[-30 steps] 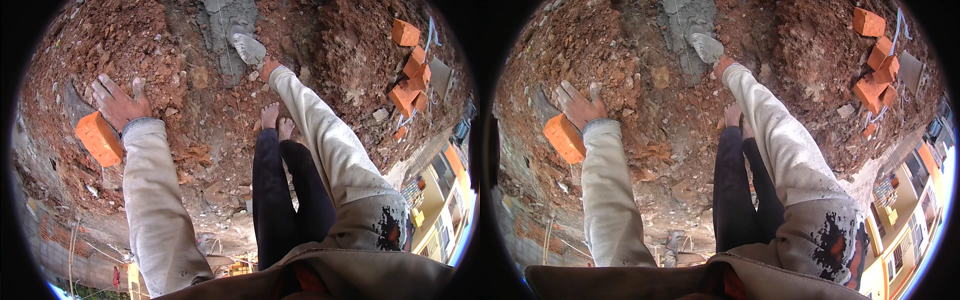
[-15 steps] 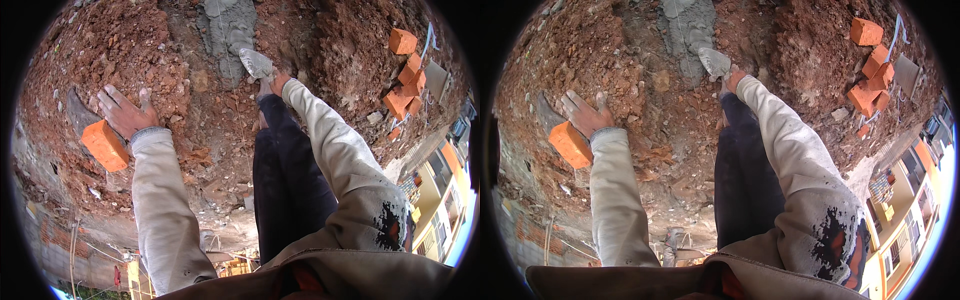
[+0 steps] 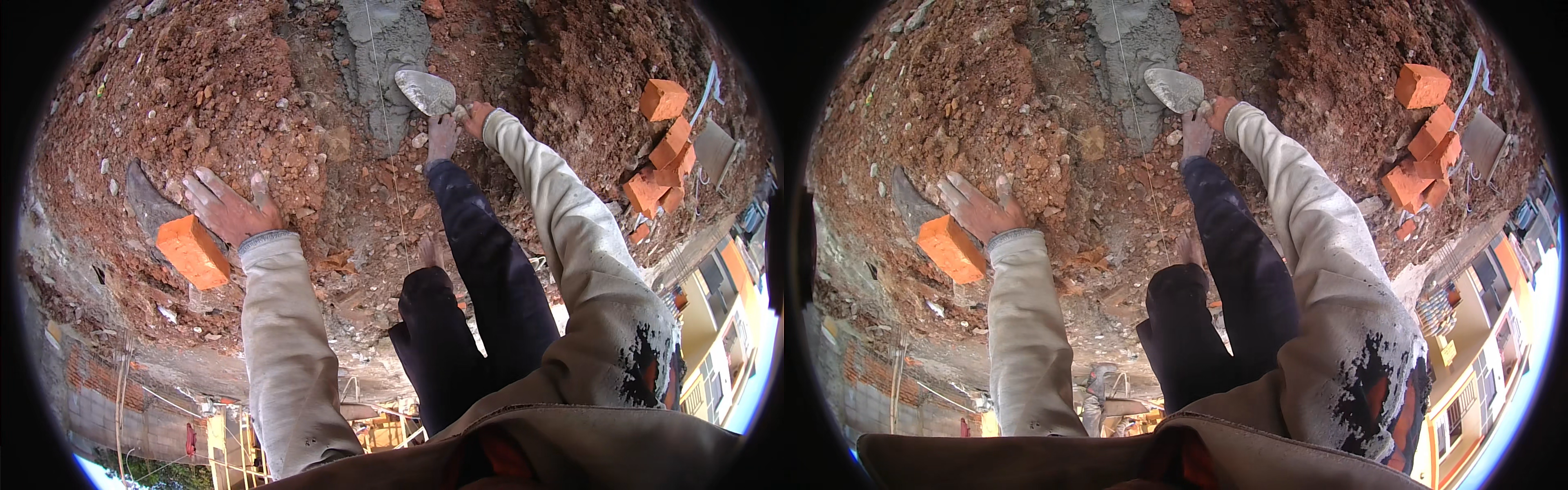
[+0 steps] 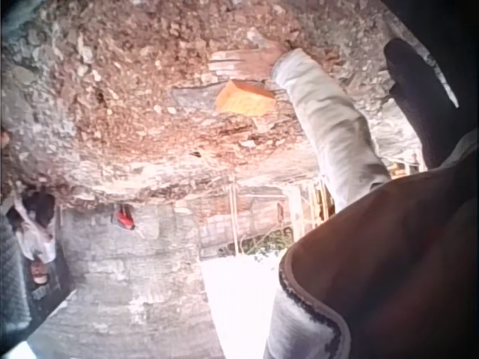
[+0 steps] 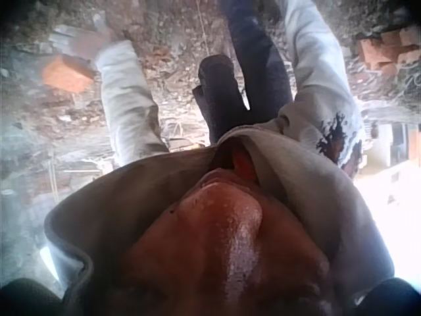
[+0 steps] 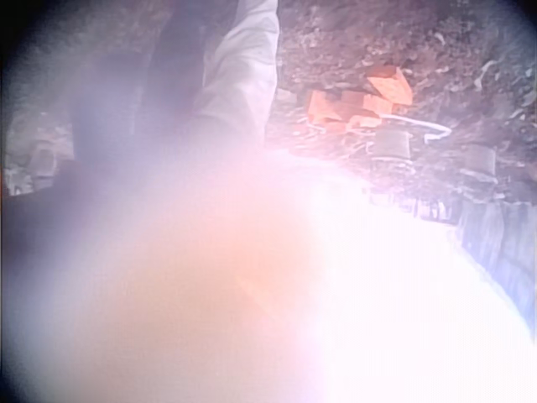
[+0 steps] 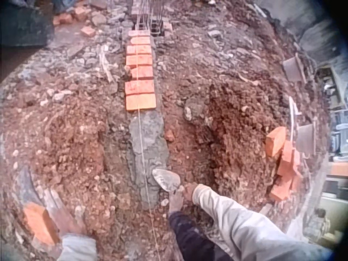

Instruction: The person lays red bricks in a straight line on the ground, using a trowel to spread cement mortar between them. They repeatedly scoop mortar from a bucket, apply it to the trench, place bricks, and tap them into alignment.

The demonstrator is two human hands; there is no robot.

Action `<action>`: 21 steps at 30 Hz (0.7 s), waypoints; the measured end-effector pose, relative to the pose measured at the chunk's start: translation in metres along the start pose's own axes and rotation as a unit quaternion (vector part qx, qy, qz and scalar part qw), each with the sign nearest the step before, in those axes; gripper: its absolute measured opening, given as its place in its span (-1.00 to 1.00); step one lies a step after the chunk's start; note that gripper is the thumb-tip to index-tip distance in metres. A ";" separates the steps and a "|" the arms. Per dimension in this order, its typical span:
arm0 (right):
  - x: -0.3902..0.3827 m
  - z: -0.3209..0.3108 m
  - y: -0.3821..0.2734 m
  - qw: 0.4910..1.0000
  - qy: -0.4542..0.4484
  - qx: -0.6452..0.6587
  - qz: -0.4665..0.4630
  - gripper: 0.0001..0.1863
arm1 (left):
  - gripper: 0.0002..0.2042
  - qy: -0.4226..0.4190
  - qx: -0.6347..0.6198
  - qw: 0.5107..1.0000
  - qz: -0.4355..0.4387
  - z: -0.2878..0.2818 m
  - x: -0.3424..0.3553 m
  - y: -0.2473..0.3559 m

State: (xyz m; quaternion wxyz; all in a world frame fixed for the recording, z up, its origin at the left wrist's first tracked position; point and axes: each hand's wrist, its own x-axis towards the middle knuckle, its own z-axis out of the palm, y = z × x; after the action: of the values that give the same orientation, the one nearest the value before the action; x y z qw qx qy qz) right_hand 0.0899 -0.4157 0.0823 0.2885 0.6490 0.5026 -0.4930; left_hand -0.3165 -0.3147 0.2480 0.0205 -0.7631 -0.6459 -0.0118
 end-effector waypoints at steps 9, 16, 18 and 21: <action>0.005 0.029 -0.026 0.997 0.059 0.049 -0.003 -0.44 | -0.20 -0.016 -0.011 1.000 -0.011 -0.003 0.000 0.006; -0.132 0.013 -0.072 0.834 0.408 0.366 -0.059 -0.55 | -0.18 -0.069 0.042 0.995 -0.062 -0.014 -0.010 -0.013; -0.100 0.045 -0.035 0.906 0.332 0.263 -0.012 -0.54 | -0.17 -0.088 0.038 0.994 -0.061 -0.013 -0.003 -0.007; -0.104 0.086 -0.004 0.942 0.271 0.199 0.006 -0.54 | -0.16 -0.109 -0.040 0.993 -0.017 -0.042 -0.004 -0.010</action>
State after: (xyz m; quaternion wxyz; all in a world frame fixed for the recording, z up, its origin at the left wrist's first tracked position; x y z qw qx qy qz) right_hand 0.0557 -0.5275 0.1501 0.0098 0.8052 0.4496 -0.3867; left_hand -0.3267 -0.3187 0.2899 -0.0807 -0.7489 -0.6562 0.0457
